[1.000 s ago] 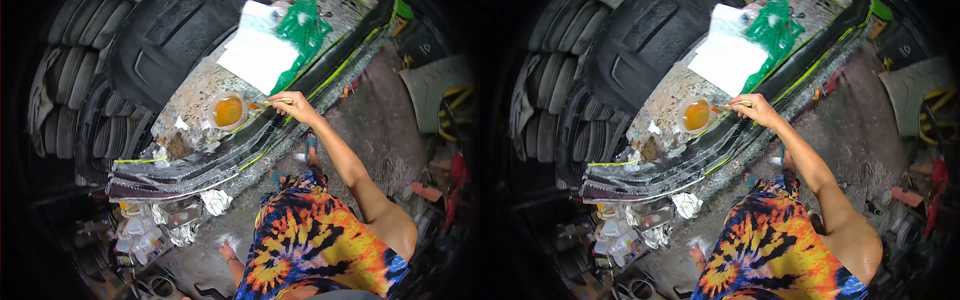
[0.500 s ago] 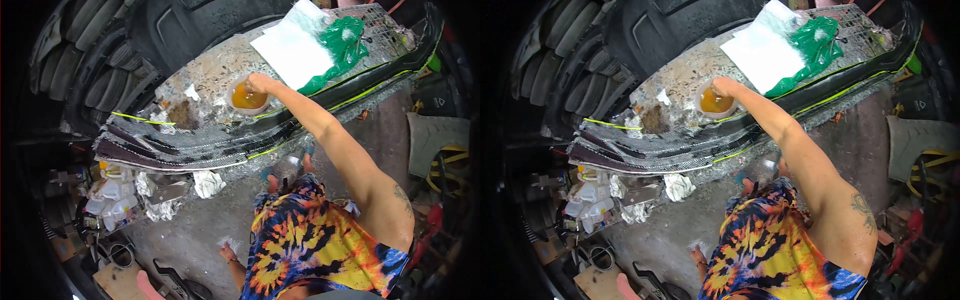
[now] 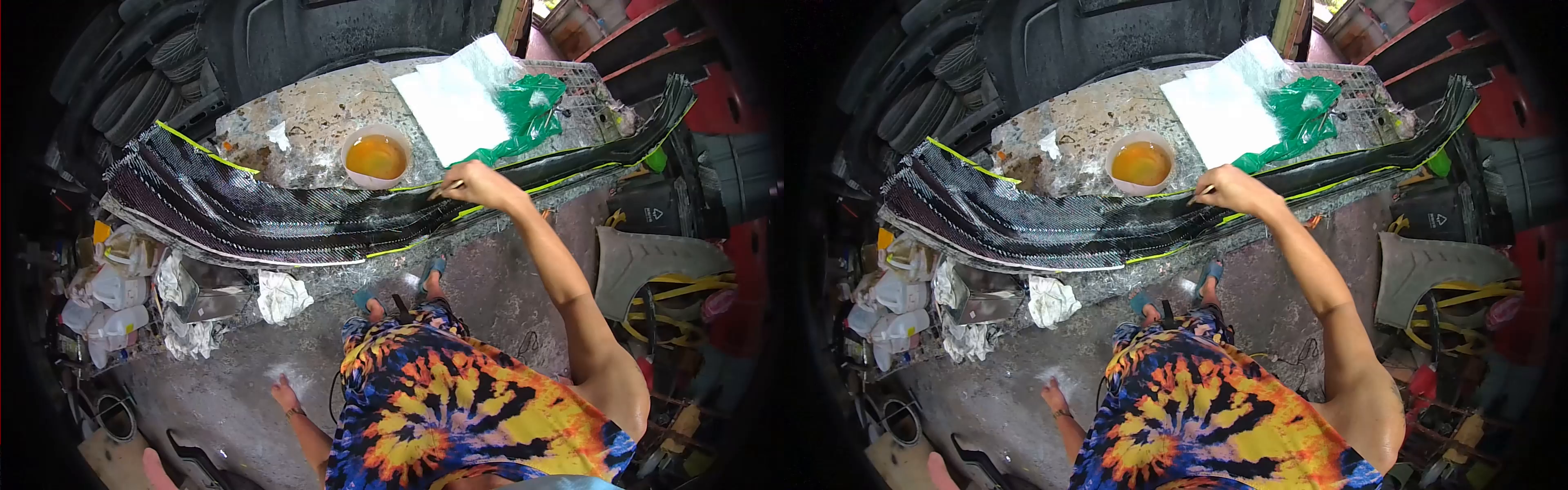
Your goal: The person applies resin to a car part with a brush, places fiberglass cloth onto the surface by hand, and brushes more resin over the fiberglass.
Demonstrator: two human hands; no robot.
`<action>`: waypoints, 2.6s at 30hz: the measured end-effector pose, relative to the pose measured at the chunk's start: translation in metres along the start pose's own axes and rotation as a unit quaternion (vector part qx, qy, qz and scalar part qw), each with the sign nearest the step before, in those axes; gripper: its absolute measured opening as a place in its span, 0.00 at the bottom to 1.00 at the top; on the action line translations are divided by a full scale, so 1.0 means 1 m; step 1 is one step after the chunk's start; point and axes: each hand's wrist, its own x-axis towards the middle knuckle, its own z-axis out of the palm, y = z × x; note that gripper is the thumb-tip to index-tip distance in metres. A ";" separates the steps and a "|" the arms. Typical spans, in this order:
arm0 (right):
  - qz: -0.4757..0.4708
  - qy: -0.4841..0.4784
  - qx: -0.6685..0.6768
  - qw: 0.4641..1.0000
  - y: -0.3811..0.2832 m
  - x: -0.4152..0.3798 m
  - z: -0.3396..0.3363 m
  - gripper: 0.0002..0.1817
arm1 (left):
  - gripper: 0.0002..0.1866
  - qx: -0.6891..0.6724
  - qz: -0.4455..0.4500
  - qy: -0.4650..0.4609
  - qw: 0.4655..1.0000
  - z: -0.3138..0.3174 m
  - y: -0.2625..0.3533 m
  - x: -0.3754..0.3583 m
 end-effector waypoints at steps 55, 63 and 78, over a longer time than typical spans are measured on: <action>-0.077 0.077 0.067 0.992 -0.063 0.010 0.063 0.11 | 0.24 -0.143 0.024 0.025 0.989 0.004 -0.021 0.005; -0.030 0.025 0.086 0.996 0.009 -0.011 0.085 0.10 | 0.29 -0.133 -0.053 0.032 0.989 0.024 -0.078 -0.013; 0.082 0.032 -0.028 0.996 0.073 -0.052 0.022 0.10 | 0.31 -0.102 -0.044 0.028 0.993 0.021 -0.047 -0.049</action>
